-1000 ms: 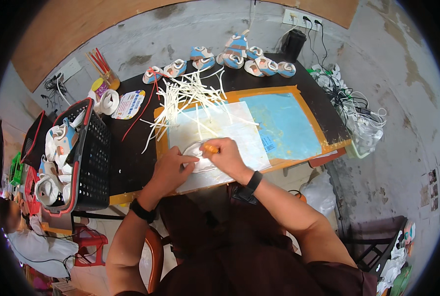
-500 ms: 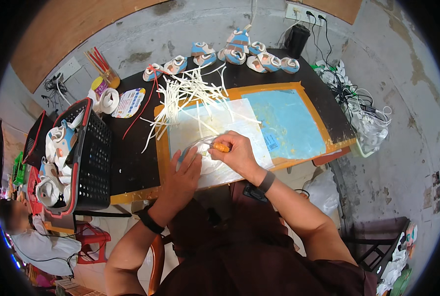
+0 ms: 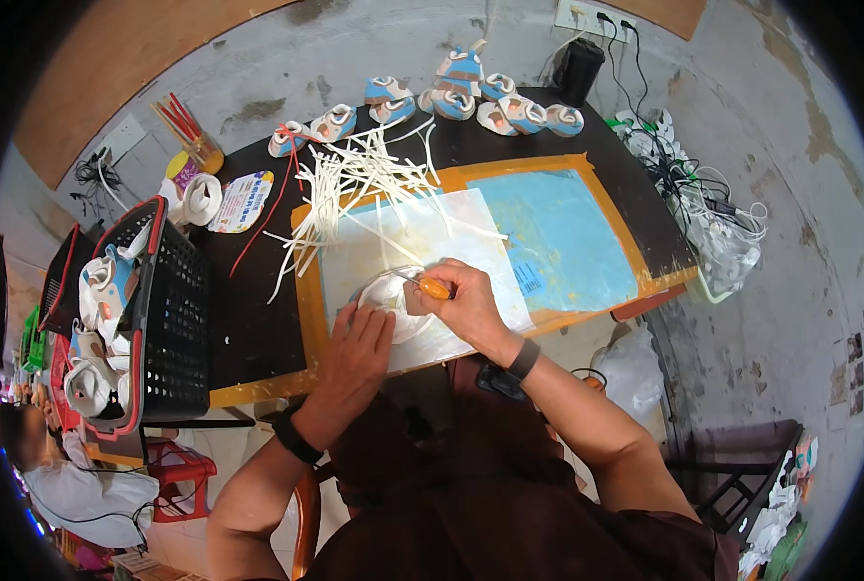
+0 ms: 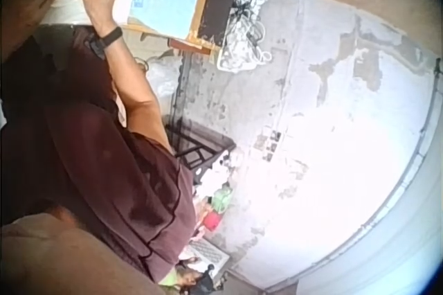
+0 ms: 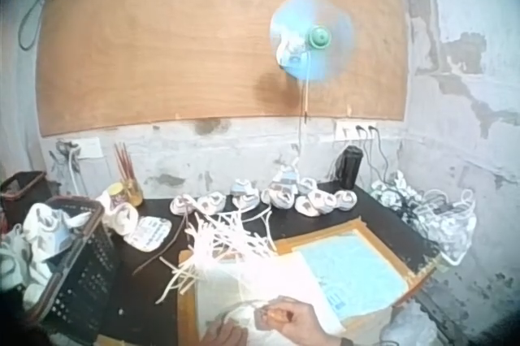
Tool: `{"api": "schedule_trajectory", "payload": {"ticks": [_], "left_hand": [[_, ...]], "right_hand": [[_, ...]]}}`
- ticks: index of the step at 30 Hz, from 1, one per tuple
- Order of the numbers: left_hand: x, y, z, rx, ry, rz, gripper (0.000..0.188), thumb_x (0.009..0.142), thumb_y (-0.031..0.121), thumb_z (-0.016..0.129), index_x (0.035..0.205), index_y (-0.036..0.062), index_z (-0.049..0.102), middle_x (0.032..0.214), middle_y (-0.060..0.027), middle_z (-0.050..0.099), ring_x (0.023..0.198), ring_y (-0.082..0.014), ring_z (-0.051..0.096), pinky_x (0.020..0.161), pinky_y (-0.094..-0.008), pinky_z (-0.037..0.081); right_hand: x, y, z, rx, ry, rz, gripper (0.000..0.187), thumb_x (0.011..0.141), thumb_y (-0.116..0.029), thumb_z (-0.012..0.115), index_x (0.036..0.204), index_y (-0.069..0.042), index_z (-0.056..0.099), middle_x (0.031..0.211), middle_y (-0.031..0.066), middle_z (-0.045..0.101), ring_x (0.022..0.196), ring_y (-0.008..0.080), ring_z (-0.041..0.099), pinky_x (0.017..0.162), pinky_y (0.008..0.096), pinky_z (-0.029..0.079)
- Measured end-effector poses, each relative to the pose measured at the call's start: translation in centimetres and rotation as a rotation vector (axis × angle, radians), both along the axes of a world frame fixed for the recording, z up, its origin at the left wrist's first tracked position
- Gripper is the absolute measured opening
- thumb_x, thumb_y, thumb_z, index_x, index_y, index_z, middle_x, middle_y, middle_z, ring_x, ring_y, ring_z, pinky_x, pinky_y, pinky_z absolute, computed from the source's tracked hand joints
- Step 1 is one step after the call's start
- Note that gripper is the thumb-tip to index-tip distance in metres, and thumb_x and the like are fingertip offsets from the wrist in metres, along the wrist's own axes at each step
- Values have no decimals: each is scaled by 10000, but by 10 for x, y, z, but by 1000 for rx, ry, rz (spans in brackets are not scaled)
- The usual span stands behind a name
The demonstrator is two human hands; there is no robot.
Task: Trim excess material from a white shoe component using a small manual blade.
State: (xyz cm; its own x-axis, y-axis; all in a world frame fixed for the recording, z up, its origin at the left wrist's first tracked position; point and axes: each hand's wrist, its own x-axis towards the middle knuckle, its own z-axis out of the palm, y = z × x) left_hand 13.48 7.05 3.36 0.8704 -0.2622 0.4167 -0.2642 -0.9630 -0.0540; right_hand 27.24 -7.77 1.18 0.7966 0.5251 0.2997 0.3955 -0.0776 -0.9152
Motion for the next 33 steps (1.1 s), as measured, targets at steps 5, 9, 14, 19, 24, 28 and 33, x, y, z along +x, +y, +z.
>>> {"api": "schedule_trajectory", "payload": {"ticks": [5, 9, 14, 19, 24, 28, 33], "left_hand": [[3, -5, -2, -2, -9, 72, 345, 769, 57, 538, 1091, -60, 575, 1039, -144, 547, 1061, -276, 524, 975, -446, 372], [0, -1, -9, -49, -77, 33, 334, 763, 44, 542, 1079, -58, 575, 1040, -143, 544, 1051, -273, 528, 953, -440, 379], [-1, -6, 0, -80, -63, 44, 311, 726, 0, 572, 1033, -48, 588, 1012, -132, 545, 1039, -273, 532, 951, -437, 372], [2, -3, -7, -184, -70, 45, 260, 699, -16, 597, 960, -20, 600, 985, -130, 539, 1008, -277, 534, 949, -451, 369], [3, 0, -12, -248, -160, -12, 217, 696, -25, 608, 912, -7, 594, 986, -128, 534, 982, -286, 539, 927, -455, 380], [6, -4, -7, -326, -256, 43, 213, 696, -30, 606, 908, -8, 595, 980, -120, 548, 997, -288, 542, 906, -443, 388], [12, 4, -2, -74, -189, 81, 264, 687, -38, 609, 947, 9, 617, 1006, -108, 572, 1010, -282, 542, 877, -417, 396]], "right_hand": [[-3, -2, -1, 1, -33, -43, 162, 735, -30, 746, 878, 7, 680, 804, 33, 577, 668, 91, 488, 619, 223, 403], [-4, -3, 0, -29, -122, -122, 185, 716, -54, 767, 849, -6, 647, 836, 24, 569, 640, 77, 444, 594, 215, 390], [-5, -3, 9, -61, -54, -135, 184, 717, -61, 758, 832, -13, 623, 820, 36, 593, 611, 88, 497, 574, 232, 422], [-7, 5, 26, 136, 226, -24, 156, 795, -109, 707, 826, 17, 621, 791, 62, 639, 591, 107, 594, 559, 243, 465], [-3, 10, 17, -76, 178, 205, 138, 866, -102, 612, 875, 19, 677, 744, 83, 674, 650, 115, 648, 609, 253, 486], [4, 14, 24, -242, 173, 261, 128, 841, -86, 618, 885, 9, 693, 792, 114, 694, 678, 138, 669, 636, 266, 502], [6, 14, 19, -149, 275, 315, 142, 853, -76, 604, 906, 29, 682, 839, 117, 691, 698, 135, 659, 657, 271, 511]]}}
